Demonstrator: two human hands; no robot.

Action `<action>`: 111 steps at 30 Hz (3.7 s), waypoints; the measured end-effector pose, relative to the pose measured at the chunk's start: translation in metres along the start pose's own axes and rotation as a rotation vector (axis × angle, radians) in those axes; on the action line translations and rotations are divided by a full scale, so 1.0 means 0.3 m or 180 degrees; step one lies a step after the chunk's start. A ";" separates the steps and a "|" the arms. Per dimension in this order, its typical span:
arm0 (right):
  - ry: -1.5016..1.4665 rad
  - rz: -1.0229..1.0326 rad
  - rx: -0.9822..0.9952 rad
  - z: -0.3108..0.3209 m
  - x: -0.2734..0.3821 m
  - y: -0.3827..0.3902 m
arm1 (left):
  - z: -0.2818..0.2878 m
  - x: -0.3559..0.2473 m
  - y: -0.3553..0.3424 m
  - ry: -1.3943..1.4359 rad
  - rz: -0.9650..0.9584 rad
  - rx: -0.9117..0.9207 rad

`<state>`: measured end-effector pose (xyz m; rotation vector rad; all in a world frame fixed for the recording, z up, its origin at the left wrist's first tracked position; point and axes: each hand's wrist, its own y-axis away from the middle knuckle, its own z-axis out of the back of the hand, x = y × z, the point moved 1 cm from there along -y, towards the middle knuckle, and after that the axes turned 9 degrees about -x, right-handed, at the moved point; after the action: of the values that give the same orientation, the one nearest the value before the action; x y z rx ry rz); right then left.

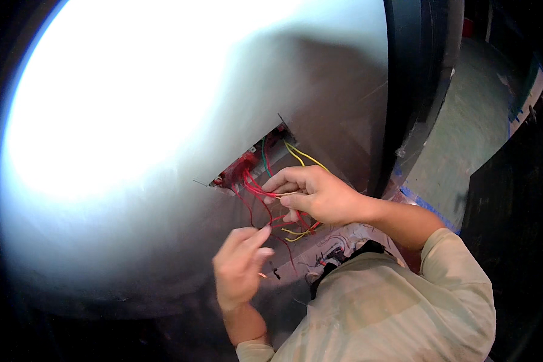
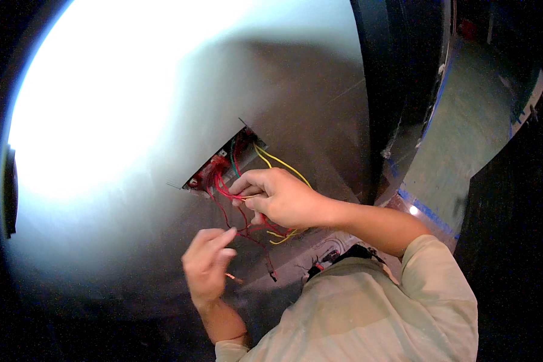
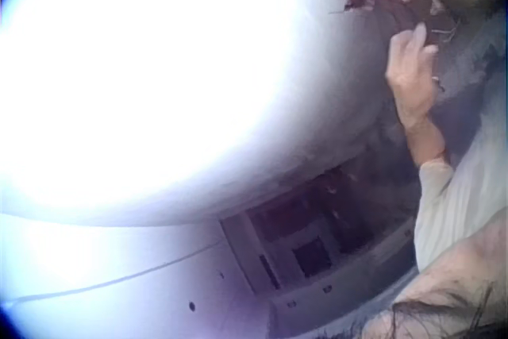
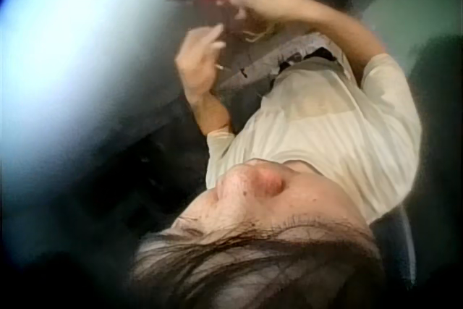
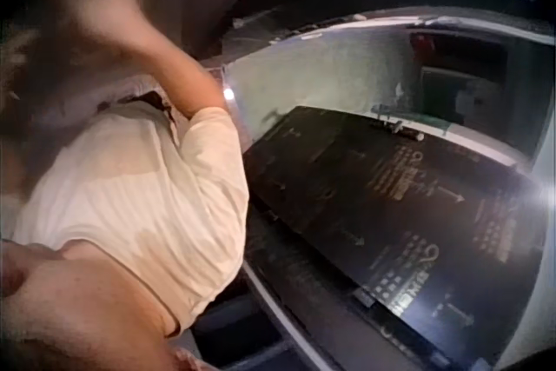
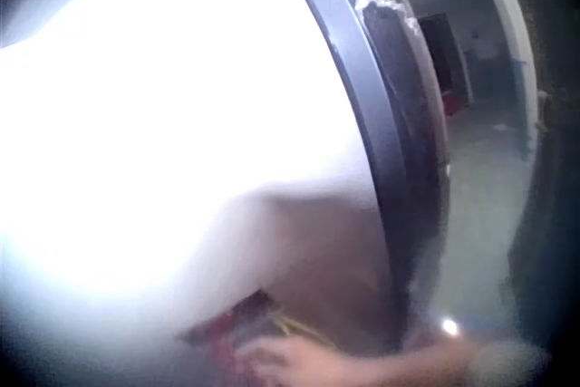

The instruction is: The person works on an electrical junction box mounted on a wall, using pliers to strip insulation from multiple colored wires. They separate and organize the wires, then twist them together by hand to create connections.

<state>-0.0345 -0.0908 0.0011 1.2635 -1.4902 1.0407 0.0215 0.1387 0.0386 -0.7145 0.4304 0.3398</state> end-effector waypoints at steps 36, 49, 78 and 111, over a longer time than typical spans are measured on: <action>0.0863 0.0881 -0.0370 -0.022 -0.025 0.036 | -0.127 0.147 -0.055 0.1274 0.0283 -0.1393; 0.0950 0.0949 -0.0805 0.002 -0.015 0.049 | -0.171 0.100 -0.147 -0.0511 -0.1139 -0.1237; 0.1507 0.1237 -0.0757 0.039 0.069 0.009 | -0.121 0.078 -0.264 -0.0097 -0.0738 -0.0557; 0.0158 0.0215 -0.0065 0.096 0.059 -0.042 | -0.130 0.127 -0.276 0.0023 -0.1134 -0.0215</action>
<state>-0.0264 -0.1243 0.0119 1.1720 -1.5109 1.0906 0.0805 0.0589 0.0395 -0.8423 0.2918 0.0163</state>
